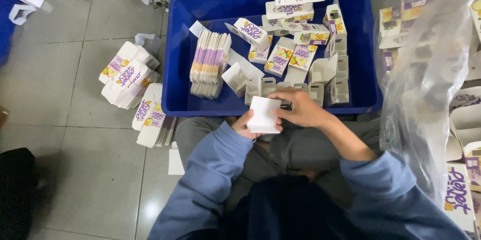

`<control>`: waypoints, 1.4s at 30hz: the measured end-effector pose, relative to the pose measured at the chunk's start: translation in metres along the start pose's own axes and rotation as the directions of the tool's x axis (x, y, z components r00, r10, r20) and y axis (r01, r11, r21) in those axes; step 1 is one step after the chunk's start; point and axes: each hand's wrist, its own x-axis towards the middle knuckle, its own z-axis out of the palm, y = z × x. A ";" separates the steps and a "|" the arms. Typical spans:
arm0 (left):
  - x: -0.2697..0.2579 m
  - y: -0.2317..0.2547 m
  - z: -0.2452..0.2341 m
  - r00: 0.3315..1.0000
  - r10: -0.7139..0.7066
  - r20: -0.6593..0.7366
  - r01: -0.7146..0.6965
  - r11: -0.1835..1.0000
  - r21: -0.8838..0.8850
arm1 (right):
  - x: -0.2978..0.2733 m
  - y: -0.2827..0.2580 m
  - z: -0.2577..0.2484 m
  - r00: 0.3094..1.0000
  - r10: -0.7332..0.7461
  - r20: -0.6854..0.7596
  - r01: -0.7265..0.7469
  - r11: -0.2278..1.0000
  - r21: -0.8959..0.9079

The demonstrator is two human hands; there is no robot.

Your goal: The person is folding flat cardboard sheets into small boxes and placing them into a blue plastic bin.

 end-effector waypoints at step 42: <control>0.027 0.042 0.035 0.909 0.270 0.316 0.049 -0.824 0.565 | -0.002 0.053 0.031 0.957 -0.263 0.122 0.217 0.368 -0.904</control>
